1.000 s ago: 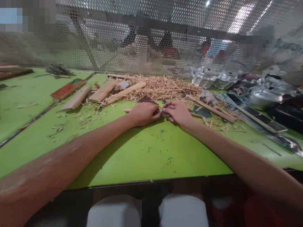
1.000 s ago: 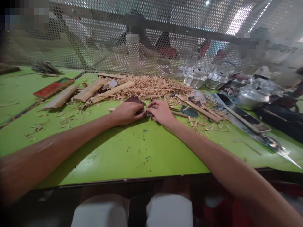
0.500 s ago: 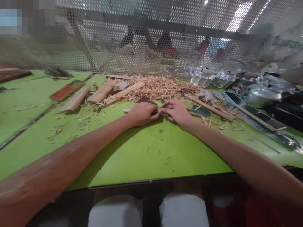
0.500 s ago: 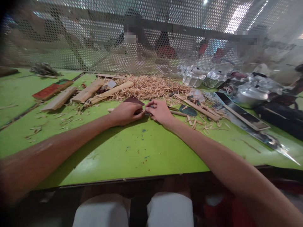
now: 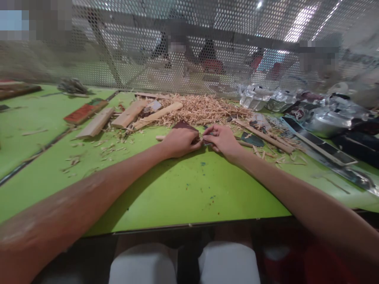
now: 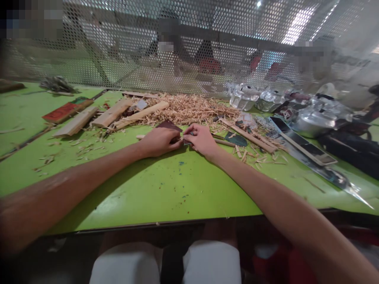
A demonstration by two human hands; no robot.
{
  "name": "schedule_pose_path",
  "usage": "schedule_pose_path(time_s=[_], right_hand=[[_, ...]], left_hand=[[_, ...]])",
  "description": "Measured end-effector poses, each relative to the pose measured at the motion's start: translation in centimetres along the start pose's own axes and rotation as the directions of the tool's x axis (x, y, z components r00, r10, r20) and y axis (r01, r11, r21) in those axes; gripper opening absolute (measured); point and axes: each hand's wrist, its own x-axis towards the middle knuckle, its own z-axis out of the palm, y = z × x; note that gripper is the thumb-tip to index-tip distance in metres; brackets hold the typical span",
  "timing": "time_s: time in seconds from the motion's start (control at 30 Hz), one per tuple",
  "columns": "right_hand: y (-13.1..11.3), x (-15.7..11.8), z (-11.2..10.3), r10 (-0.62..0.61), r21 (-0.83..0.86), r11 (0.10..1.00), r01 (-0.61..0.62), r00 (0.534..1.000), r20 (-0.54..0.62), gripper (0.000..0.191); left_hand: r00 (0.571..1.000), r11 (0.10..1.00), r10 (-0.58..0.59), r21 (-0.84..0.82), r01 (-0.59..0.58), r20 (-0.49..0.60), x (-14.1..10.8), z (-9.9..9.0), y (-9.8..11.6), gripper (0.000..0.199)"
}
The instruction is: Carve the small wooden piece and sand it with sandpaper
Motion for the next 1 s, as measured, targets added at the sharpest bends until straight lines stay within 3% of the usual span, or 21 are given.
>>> schedule_pose_path(time_s=[0.4,0.6,0.77,0.9,1.0], right_hand=[[0.8,0.9,0.5,0.004,0.014,1.0,-0.002,0.995,-0.098,0.032],[1.3,0.6,-0.4,-0.052,0.039,0.998,0.047,0.99,0.128,0.025],[1.1,0.8,-0.3,-0.012,0.04,0.999,0.012,1.0,-0.003,0.029],[0.5,0.5,-0.2,-0.006,0.0,1.0,0.006,0.999,0.043,0.029],[0.5,0.5,-0.1,0.021,-0.03,0.999,-0.021,1.0,-0.013,0.027]], left_hand=[[0.998,0.998,0.064,-0.002,-0.064,0.008,-0.1,0.1,-0.1,0.039],[0.999,1.0,-0.022,-0.009,0.023,0.025,0.0,0.0,0.0,0.043],[1.0,1.0,0.014,-0.008,-0.014,0.011,0.0,0.1,-0.1,0.041],[1.0,0.999,-0.003,-0.032,0.003,0.009,-0.1,0.0,0.0,0.043],[1.0,0.999,0.001,-0.042,-0.001,0.01,-0.1,-0.1,0.0,0.041]])
